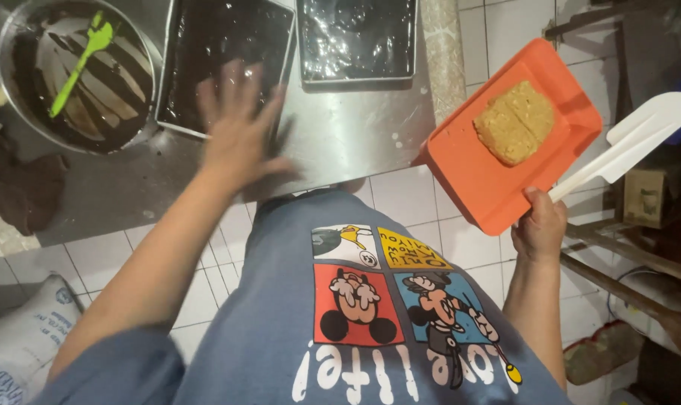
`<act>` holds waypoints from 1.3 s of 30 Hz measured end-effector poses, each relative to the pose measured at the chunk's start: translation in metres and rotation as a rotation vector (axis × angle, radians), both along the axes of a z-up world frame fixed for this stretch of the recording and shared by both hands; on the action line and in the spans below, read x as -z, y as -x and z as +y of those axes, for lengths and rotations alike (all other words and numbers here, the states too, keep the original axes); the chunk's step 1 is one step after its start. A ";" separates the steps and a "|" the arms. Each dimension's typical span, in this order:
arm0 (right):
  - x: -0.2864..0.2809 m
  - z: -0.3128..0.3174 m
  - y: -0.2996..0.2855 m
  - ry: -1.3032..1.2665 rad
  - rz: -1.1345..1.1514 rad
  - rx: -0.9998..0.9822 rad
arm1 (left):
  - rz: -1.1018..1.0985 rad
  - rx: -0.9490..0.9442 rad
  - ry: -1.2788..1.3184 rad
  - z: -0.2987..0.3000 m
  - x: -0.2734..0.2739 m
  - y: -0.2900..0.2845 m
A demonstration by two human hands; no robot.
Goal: The person is stirring a chocolate glaze in a bowl and then spreading it onto rectangular pastries arranged on a tray.
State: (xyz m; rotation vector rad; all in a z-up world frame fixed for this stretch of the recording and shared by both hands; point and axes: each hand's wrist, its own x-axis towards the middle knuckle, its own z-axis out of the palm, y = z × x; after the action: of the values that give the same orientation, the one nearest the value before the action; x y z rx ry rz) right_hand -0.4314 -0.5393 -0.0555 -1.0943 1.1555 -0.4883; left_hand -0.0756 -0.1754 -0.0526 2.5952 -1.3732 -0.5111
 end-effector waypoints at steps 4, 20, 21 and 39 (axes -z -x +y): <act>-0.011 0.003 -0.010 -0.016 0.051 -0.043 | -0.133 -0.192 -0.236 0.085 0.046 -0.007; 0.004 0.039 -0.025 0.109 0.421 -0.280 | -0.391 -0.407 -0.039 0.009 0.141 -0.058; 0.009 0.043 -0.024 0.106 0.427 -0.272 | -0.386 -0.399 -0.039 0.001 0.130 -0.063; 0.051 0.233 -0.132 0.104 0.518 -0.209 | 0.197 -0.218 0.607 0.057 0.069 -0.002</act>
State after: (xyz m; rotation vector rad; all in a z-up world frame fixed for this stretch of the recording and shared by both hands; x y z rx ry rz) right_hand -0.2993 -0.3060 -0.1066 -1.4669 1.4515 -0.0981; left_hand -0.0739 -0.1188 -0.1218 2.0967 -0.9715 -0.2527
